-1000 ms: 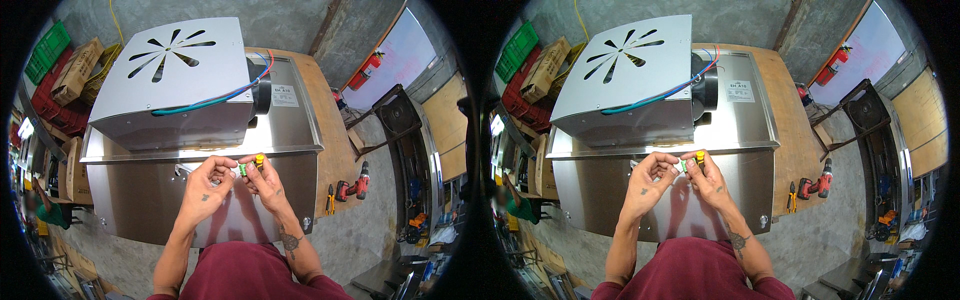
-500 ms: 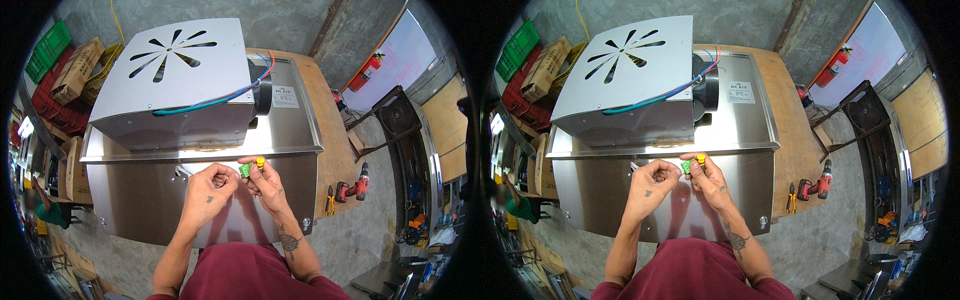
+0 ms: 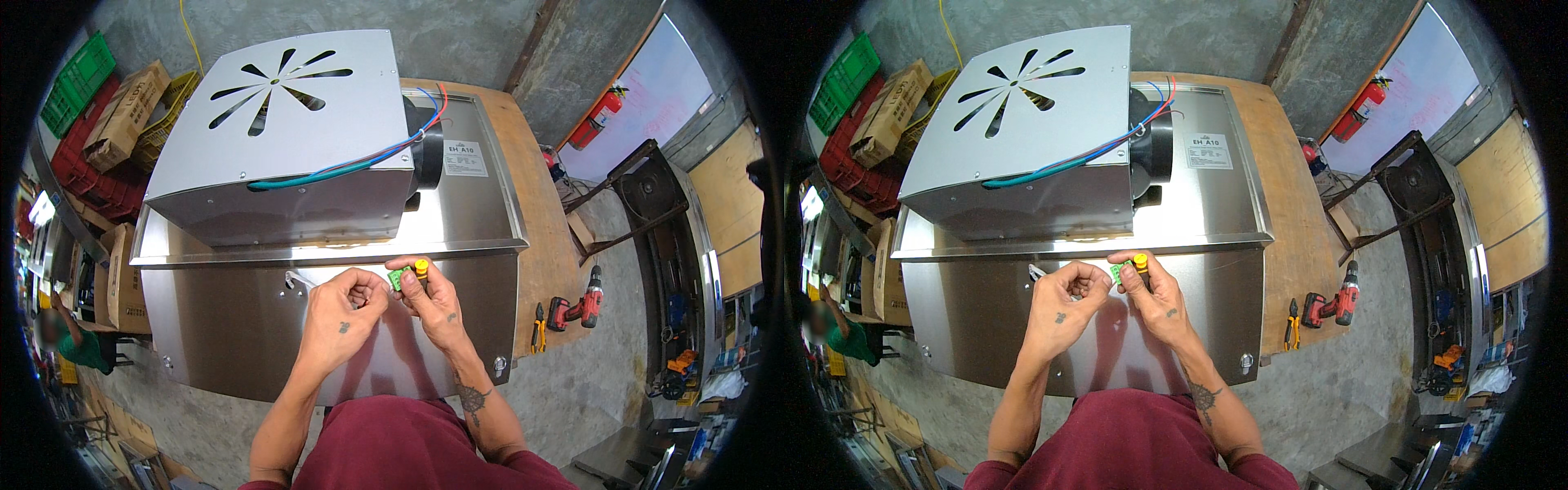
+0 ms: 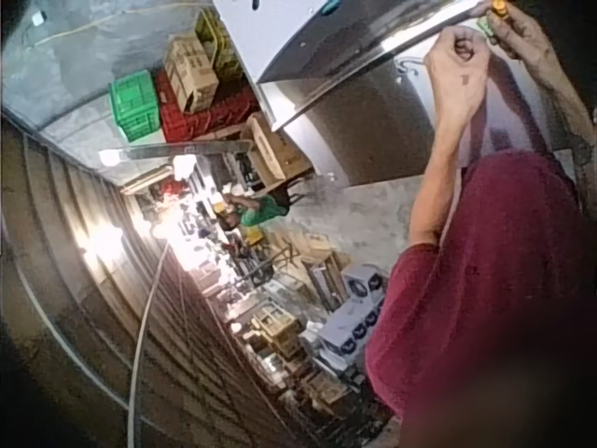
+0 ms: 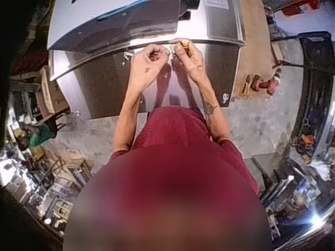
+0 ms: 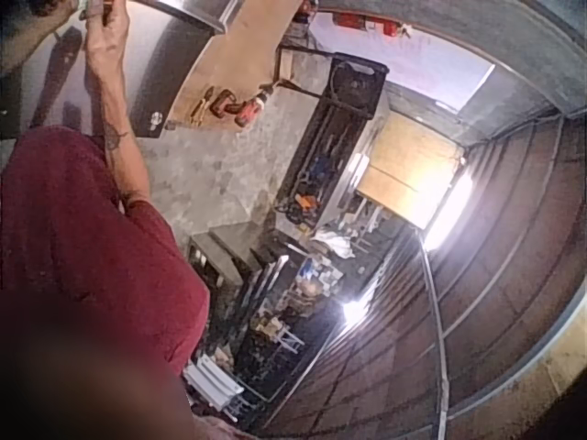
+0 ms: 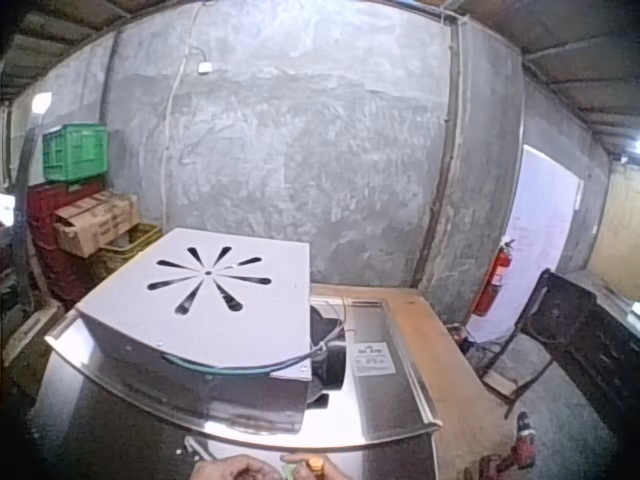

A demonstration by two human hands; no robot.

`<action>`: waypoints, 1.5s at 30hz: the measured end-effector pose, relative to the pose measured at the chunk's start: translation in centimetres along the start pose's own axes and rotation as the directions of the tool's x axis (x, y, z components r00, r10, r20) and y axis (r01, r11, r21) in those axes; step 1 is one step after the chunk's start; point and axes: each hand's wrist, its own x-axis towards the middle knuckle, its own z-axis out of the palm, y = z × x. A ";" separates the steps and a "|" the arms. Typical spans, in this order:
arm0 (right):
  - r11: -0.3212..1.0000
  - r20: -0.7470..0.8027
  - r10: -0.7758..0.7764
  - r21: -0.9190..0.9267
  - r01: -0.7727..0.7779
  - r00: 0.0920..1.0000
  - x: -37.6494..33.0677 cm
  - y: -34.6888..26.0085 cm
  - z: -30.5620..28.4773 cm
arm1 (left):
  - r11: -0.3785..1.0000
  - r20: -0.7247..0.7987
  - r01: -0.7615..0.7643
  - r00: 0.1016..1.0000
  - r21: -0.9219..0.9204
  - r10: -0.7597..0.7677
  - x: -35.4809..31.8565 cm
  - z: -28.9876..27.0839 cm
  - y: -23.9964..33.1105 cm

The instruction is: The person uses a cordless drill to remove screws from a stainless steel range hood, then retrieves a green wire connector from a storage bin. They insert wires into the connector and tighten the screws with a screwdriver to secure the electrical connection.

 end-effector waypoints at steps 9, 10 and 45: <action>0.999 0.050 0.030 -0.038 -0.028 0.998 0.4 -0.4 -0.4 | 0.994 0.048 0.006 0.999 -0.105 -0.001 0.5 -0.1 -1.2; 0.997 0.074 0.062 -0.042 -0.059 0.995 0.4 -0.5 -0.7 | 0.991 0.062 0.028 0.998 -0.132 -0.020 0.6 -0.1 -1.2; 0.982 0.108 -0.037 -0.178 0.056 0.993 0.9 -0.5 -1.5 | 0.952 0.193 0.057 0.981 -0.301 0.002 1.3 -0.5 -2.2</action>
